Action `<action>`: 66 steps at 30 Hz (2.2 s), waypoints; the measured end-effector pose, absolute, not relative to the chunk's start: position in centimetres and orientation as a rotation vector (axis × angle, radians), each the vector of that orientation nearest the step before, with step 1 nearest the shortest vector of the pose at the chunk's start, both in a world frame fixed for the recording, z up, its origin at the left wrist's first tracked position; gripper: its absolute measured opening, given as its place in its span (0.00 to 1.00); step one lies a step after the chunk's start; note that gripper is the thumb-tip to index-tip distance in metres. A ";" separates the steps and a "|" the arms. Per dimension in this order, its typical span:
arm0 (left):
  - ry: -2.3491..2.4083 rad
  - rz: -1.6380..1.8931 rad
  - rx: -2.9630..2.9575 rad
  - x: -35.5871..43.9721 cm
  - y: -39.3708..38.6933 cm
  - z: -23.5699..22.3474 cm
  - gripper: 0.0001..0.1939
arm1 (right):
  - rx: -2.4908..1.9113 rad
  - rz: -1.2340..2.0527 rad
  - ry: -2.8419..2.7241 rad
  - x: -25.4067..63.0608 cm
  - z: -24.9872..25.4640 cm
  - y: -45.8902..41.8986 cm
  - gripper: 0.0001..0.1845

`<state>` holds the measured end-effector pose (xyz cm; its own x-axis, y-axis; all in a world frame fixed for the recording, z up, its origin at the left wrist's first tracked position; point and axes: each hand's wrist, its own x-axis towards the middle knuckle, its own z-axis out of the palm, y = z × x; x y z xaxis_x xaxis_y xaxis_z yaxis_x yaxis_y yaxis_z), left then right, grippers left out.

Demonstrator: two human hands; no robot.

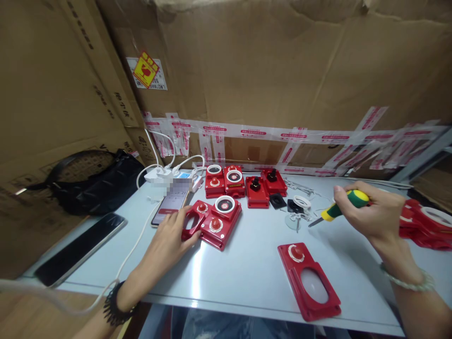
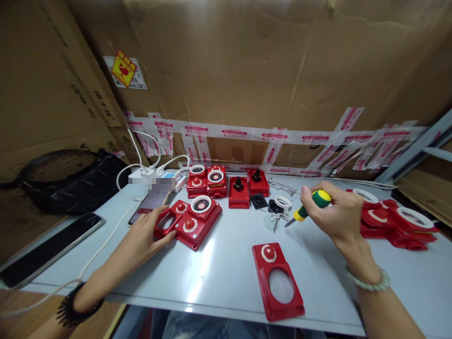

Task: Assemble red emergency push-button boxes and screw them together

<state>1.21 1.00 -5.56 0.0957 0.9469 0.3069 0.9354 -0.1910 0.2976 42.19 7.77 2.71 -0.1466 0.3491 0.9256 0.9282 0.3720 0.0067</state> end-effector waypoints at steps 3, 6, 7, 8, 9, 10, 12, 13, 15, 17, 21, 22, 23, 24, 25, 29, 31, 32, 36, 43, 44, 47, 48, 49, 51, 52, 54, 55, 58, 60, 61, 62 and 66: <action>1.956 0.796 2.307 1.0 0.7 -4.9 0.24 | -1.147 -0.776 -1.696 42.1 2.8 7.7 0.16; 2.021 0.908 2.306 1.1 0.0 -3.2 0.23 | -1.163 -0.777 -1.705 42.0 2.9 7.6 0.15; 2.056 0.930 2.307 1.2 -0.2 -2.5 0.22 | -1.173 -0.780 -1.706 42.0 2.9 7.6 0.15; 2.088 0.990 2.310 1.5 -0.3 -1.7 0.22 | -1.184 -0.785 -1.703 42.0 2.8 7.6 0.14; 2.114 1.038 2.316 1.8 -0.4 -1.0 0.23 | -1.195 -0.793 -1.698 42.0 2.8 7.5 0.14; 2.120 1.093 2.319 2.3 -0.4 -0.3 0.23 | -1.213 -0.805 -1.687 42.0 2.8 7.5 0.14; 2.121 1.230 2.318 3.7 0.0 0.9 0.23 | -1.277 -0.836 -1.658 42.0 2.7 7.5 0.14; 2.129 1.252 2.315 4.6 0.2 1.4 0.22 | -1.321 -0.852 -1.646 42.0 2.7 7.5 0.15; 2.112 1.274 2.325 6.8 0.8 2.2 0.22 | -1.423 -0.865 -1.651 41.9 2.7 7.3 0.15; 2.048 1.255 2.340 9.2 1.2 2.9 0.23 | -1.528 -0.848 -1.692 41.9 2.9 7.0 0.15; 1.739 1.008 2.467 13.9 1.0 2.8 0.25 | -1.822 -0.761 -1.834 41.8 3.2 6.5 0.16; 1.688 0.902 2.500 14.8 0.8 2.3 0.25 | -1.907 -0.730 -1.876 41.8 3.2 6.5 0.16; 1.658 0.803 2.545 15.5 0.7 1.7 0.25 | -1.979 -0.701 -1.912 41.7 3.2 6.5 0.16; 1.667 0.713 2.566 16.0 0.5 1.0 0.25 | -2.033 -0.674 -1.946 41.7 3.2 6.5 0.15; 1.693 0.611 2.567 16.3 0.4 0.2 0.26 | -2.065 -0.652 -1.976 41.7 3.1 6.5 0.15; 1.752 0.425 2.582 16.0 0.3 -2.6 0.26 | -2.093 -0.597 -2.081 41.5 2.5 6.7 0.12; 1.759 0.368 2.598 15.4 0.5 -3.3 0.24 | -2.091 -0.564 -2.144 41.3 2.1 6.8 0.11; 1.768 0.343 2.607 15.1 0.7 -3.6 0.24 | -2.086 -0.547 -2.179 41.2 1.8 6.9 0.11; 1.875 0.297 2.603 13.5 1.1 -4.2 0.24 | -2.064 -0.476 -2.317 40.4 0.7 7.3 0.14; 1.881 0.166 2.530 11.1 1.1 -3.4 0.26 | -2.063 -0.277 -2.486 40.9 -0.6 7.6 0.11; 1.875 0.132 2.520 10.9 1.1 -3.1 0.25 | -2.067 -0.242 -2.500 41.3 -0.7 7.6 0.09; 1.825 0.045 2.504 10.2 1.2 -2.1 0.25 | -2.088 -0.163 -2.525 42.4 -0.8 7.6 0.08; 1.797 0.029 2.505 9.9 1.3 -1.9 0.25 | -2.093 -0.143 -2.531 42.7 -0.8 7.6 0.08; 1.773 0.020 2.505 9.7 1.4 -1.7 0.26 | -2.098 -0.124 -2.537 42.9 -0.8 7.7 0.08; 1.730 0.022 2.508 9.3 1.6 -1.6 0.27 | -2.108 -0.093 -2.544 43.3 -0.8 7.8 0.10; 1.717 0.030 2.510 9.1 1.7 -1.6 0.27 | -2.113 -0.083 -2.545 43.4 -0.8 7.8 0.10; 1.695 0.052 2.521 8.7 1.7 -1.7 0.29 | -2.121 -0.074 -2.538 43.6 -1.1 7.9 0.12; 1.686 0.058 2.525 8.5 1.7 -1.8 0.29 | -2.124 -0.072 -2.533 43.7 -1.2 8.0 0.13; 1.665 0.031 2.533 8.1 1.4 -1.7 0.30 | -2.119 -0.054 -2.527 44.0 -1.4 8.0 0.14; 1.644 -0.009 2.545 7.9 1.1 -1.4 0.30 | -2.103 -0.039 -2.527 43.9 -1.2 7.9 0.13; 1.629 -0.023 2.557 8.0 0.9 -1.2 0.30 | -2.086 -0.040 -2.528 43.7 -0.9 7.8 0.14; 1.619 -0.031 2.570 8.1 0.7 -1.1 0.30 | -2.062 -0.045 -2.530 43.4 -0.5 7.8 0.15; 1.623 0.002 2.625 9.1 0.3 -0.8 0.28 | -1.842 -0.110 -2.560 40.0 0.8 7.8 0.19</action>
<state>9.10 0.34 -0.83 0.4473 0.8940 -0.0277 0.8939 -0.4458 0.0478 39.99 7.81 0.80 -0.3182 0.9476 0.0293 0.9466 0.3158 0.0648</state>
